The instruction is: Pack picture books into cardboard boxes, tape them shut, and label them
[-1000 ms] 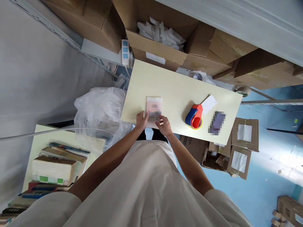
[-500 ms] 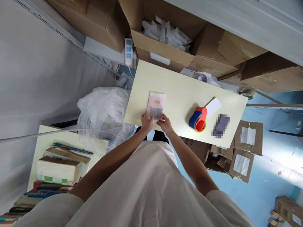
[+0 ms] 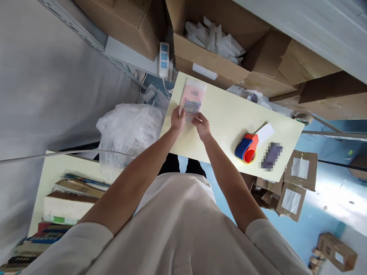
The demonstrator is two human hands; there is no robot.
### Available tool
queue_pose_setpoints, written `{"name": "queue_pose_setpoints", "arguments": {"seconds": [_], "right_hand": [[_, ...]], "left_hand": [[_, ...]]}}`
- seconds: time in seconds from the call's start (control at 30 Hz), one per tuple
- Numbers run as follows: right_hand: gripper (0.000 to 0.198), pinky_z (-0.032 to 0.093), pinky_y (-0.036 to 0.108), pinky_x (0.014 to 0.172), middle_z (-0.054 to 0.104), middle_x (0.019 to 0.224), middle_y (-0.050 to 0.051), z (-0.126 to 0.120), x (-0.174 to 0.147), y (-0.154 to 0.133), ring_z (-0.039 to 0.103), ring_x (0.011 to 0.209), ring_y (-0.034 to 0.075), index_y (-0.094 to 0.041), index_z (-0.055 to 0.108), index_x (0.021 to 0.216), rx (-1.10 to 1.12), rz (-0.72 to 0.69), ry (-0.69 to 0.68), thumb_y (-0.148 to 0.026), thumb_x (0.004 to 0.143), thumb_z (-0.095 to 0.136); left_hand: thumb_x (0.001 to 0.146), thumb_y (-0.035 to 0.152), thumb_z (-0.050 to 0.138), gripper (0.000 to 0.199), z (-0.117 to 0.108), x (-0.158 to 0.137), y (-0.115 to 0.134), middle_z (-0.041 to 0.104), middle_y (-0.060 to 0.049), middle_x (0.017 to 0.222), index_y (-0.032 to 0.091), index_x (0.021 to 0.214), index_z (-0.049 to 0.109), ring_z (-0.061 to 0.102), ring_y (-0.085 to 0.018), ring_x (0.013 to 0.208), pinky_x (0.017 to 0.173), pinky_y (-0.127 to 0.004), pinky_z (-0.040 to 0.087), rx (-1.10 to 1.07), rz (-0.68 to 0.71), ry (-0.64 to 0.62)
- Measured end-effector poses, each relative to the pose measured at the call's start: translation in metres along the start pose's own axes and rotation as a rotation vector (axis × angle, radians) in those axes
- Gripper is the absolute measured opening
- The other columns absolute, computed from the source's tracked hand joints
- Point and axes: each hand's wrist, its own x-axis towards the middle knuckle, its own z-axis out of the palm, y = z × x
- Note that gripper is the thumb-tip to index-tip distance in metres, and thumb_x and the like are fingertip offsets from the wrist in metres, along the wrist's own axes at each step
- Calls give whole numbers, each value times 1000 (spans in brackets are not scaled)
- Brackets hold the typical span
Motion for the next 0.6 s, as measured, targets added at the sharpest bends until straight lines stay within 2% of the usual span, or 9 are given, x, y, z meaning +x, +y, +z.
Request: {"name": "queue_pose_setpoints", "arguments": {"seconds": [0.13, 0.2, 0.27, 0.37, 0.43, 0.53, 0.6], "right_hand": [[65, 48, 39, 94, 45, 139, 13, 1, -25, 4, 56, 115, 24, -20, 49, 129, 62, 50, 132, -29, 67, 64], [69, 49, 38, 93, 41, 143, 13, 0, -49, 11, 58, 113, 23, -20, 44, 134, 50, 68, 172, -31, 68, 64], [66, 51, 39, 89, 45, 140, 14, -6, -78, 21, 61, 106, 22, -21, 45, 133, 3, 86, 172, -32, 71, 63], [59, 53, 37, 82, 53, 131, 12, -21, -125, 41, 64, 90, 18, -23, 50, 128, -104, 131, 121, -33, 71, 63], [54, 53, 35, 76, 58, 123, 10, -36, -151, 54, 64, 80, 16, -22, 53, 124, -188, 156, 87, -32, 71, 62], [46, 51, 32, 71, 63, 108, 7, -62, -173, 68, 61, 70, 13, -22, 57, 115, -301, 130, -9, -31, 70, 60], [40, 51, 31, 69, 65, 99, 4, -78, -176, 70, 61, 68, 13, -21, 60, 109, -339, 118, -115, -32, 70, 59]], "left_hand": [[90, 52, 48, 47, -5, -16, -3, 56, -12, 131, 18, 122, 55, 47, -25, 129, 109, -40, 35, -7, 32, -20], [89, 50, 50, 49, -13, -38, -4, 51, -12, 139, 18, 126, 53, 42, -26, 135, 113, -41, 31, 60, 19, -11], [88, 48, 53, 51, -23, -68, -3, 48, -14, 143, 17, 128, 51, 38, -27, 137, 115, -43, 27, 150, 15, -34], [86, 44, 54, 50, -41, -120, -5, 49, -15, 141, 16, 127, 53, 41, -28, 136, 114, -44, 29, 259, 10, -102], [86, 43, 53, 45, -52, -154, -7, 57, -14, 133, 17, 123, 56, 51, -27, 127, 108, -44, 39, 273, -52, -153], [83, 38, 53, 39, -66, -198, -12, 67, -12, 113, 18, 115, 59, 64, -24, 106, 95, -41, 49, 193, -176, -245], [79, 38, 57, 38, -73, -224, -14, 69, -11, 109, 19, 112, 61, 65, -25, 100, 92, -41, 50, 135, -248, -215]]}}
